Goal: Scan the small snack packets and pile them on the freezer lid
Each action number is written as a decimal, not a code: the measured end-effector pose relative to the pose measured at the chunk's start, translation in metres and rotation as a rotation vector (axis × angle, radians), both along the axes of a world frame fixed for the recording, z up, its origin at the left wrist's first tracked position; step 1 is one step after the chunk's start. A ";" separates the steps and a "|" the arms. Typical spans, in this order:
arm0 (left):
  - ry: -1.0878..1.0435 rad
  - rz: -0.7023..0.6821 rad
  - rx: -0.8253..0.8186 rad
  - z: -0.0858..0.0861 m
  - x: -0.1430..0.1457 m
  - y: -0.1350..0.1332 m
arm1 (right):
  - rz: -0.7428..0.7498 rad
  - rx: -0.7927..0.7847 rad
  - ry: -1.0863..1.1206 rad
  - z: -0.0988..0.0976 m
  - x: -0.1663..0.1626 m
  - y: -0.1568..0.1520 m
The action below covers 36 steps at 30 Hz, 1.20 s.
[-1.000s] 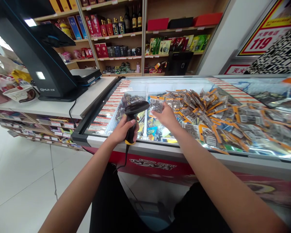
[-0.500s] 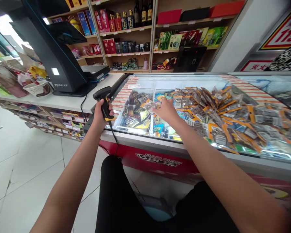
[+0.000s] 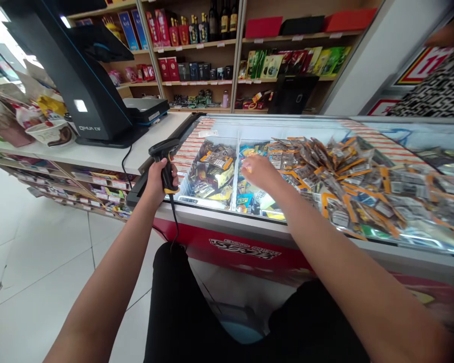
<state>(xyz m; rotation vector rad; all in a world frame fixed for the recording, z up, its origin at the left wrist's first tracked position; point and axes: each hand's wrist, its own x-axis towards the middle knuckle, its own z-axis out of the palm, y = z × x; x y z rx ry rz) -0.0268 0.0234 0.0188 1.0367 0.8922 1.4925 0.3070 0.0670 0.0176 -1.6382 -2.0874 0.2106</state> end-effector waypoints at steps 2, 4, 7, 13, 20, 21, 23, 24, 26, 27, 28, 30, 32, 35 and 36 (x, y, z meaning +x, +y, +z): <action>-0.006 0.021 -0.022 0.001 -0.001 0.000 | 0.066 -0.050 -0.111 0.002 -0.017 -0.001; -0.006 0.029 -0.027 0.001 -0.001 0.000 | 0.135 -0.117 -0.141 0.006 -0.033 -0.001; 0.011 0.032 -0.017 0.002 0.000 -0.001 | 0.258 -0.162 -0.013 0.013 -0.038 0.001; 0.038 -0.026 0.008 0.002 0.000 -0.005 | -0.203 0.096 0.040 0.017 0.027 0.011; 0.094 -0.243 0.034 0.003 0.042 -0.002 | -0.465 0.073 -0.045 -0.006 0.069 0.017; 0.091 -0.274 0.043 0.003 0.053 -0.001 | -0.450 0.063 -0.048 -0.007 0.068 0.017; 0.078 -0.330 0.060 0.004 0.074 -0.003 | -0.427 0.057 -0.044 -0.005 0.064 0.015; 0.070 -0.348 0.071 0.004 0.084 -0.005 | -0.420 0.065 -0.028 -0.003 0.063 0.015; 0.067 -0.372 0.087 0.005 0.099 -0.012 | -0.411 0.092 0.052 0.004 0.061 0.013; 0.079 -0.387 0.087 0.005 0.105 -0.016 | -0.399 0.099 0.109 0.007 0.060 0.012; 0.097 -0.405 0.082 0.005 0.108 -0.021 | -0.384 0.101 0.168 0.011 0.059 0.011; 0.139 -0.456 0.069 0.004 0.112 -0.028 | -0.356 0.102 0.279 0.017 0.056 0.007; 0.166 -0.504 0.068 0.003 0.112 -0.032 | -0.328 0.105 0.382 0.022 0.050 0.001; 0.176 -0.516 0.089 0.002 0.111 -0.032 | -0.250 0.047 0.443 0.026 0.038 -0.007; 0.179 -0.508 0.094 0.002 0.111 -0.031 | -0.225 0.012 0.428 0.027 0.034 -0.009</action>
